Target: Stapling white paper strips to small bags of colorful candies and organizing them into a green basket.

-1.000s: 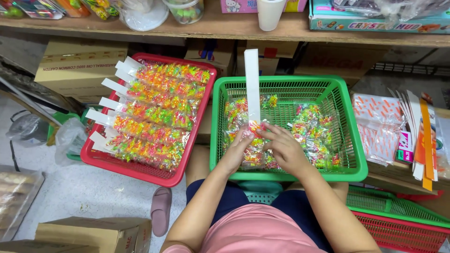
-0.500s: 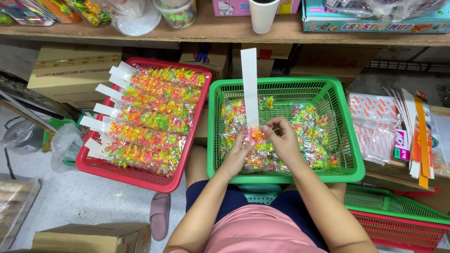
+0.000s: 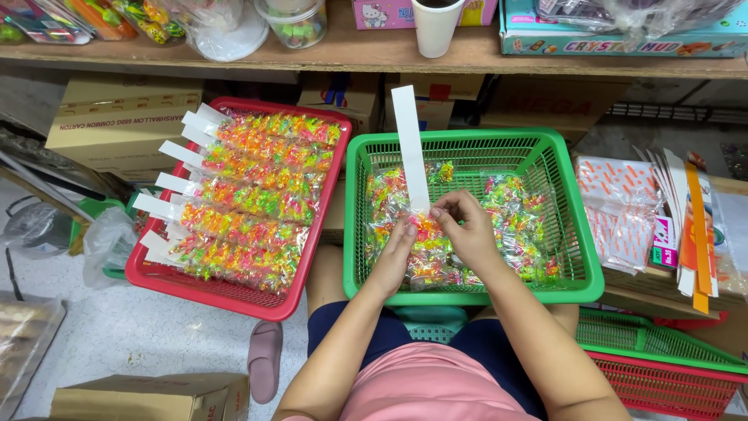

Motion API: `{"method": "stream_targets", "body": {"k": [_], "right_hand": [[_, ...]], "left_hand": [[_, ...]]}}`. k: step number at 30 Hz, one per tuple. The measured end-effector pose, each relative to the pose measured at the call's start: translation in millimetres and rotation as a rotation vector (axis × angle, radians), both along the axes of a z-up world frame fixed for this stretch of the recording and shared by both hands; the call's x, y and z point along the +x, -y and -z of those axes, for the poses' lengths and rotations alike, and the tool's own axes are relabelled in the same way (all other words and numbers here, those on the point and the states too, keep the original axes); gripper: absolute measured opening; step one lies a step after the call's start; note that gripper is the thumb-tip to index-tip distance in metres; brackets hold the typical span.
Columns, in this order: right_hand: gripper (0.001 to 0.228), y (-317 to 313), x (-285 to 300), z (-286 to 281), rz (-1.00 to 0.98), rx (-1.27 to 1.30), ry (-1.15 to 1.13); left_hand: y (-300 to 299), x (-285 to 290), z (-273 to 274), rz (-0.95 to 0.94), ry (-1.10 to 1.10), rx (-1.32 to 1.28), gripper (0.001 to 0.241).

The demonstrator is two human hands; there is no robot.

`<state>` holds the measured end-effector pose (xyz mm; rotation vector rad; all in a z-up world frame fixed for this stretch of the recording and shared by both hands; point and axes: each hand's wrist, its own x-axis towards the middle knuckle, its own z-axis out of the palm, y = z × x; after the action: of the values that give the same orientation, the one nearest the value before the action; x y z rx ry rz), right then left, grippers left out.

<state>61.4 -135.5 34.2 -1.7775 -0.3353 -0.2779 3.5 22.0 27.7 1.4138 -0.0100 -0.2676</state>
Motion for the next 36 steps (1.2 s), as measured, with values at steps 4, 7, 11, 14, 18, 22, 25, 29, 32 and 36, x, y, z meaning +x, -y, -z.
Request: {"method": "stream_targets", "body": {"k": [4, 7, 11, 14, 18, 22, 25, 29, 32, 36], "right_hand": [[0.009, -2.9, -1.8, -2.5, 0.023, -0.048, 0.025], [0.008, -2.1, -2.7, -1.3, 0.016, -0.071, 0.026], [0.009, -1.3, -0.1, 2.0, 0.023, -0.104, 0.018], [0.011, 3.5, 6.1, -8.6, -0.030, -0.138, -0.026], [0.025, 30.9, 22.9, -18.7, -0.103, -0.202, -0.290], [0.034, 48.4, 20.0, -36.1, -0.174, -0.646, -0.472], [0.040, 60.9, 16.0, 0.3, -0.398, -1.035, -0.668], [0.065, 71.4, 21.2, 69.3, -0.517, -1.288, -0.609], [0.072, 65.8, 21.1, 75.9, -0.402, -1.462, -0.519], [0.080, 69.3, 25.9, 110.7, -0.430, -1.654, -0.437]], "left_hand": [[-3.0, 10.1, 42.6, -0.022, 0.019, -0.019, 0.081], [-8.8, 18.8, 89.9, -0.053, 0.088, -0.106, 0.070], [-9.7, 20.4, 95.9, -0.073, 0.078, -0.087, 0.068], [-9.7, 18.6, 86.3, -0.097, 0.043, -0.056, 0.072], [-12.1, 21.2, 71.4, -0.155, 0.016, -0.018, 0.072], [-17.2, 25.1, 75.2, -0.170, 0.019, -0.029, 0.071], [-14.9, 24.7, 59.3, -0.182, 0.001, 0.000, 0.074], [-10.5, 24.9, 53.4, -0.187, -0.011, 0.051, 0.069], [-7.8, 24.1, 51.8, -0.185, -0.018, 0.074, 0.068], [-6.5, 20.0, 38.9, -0.196, -0.023, 0.100, 0.068]]}}
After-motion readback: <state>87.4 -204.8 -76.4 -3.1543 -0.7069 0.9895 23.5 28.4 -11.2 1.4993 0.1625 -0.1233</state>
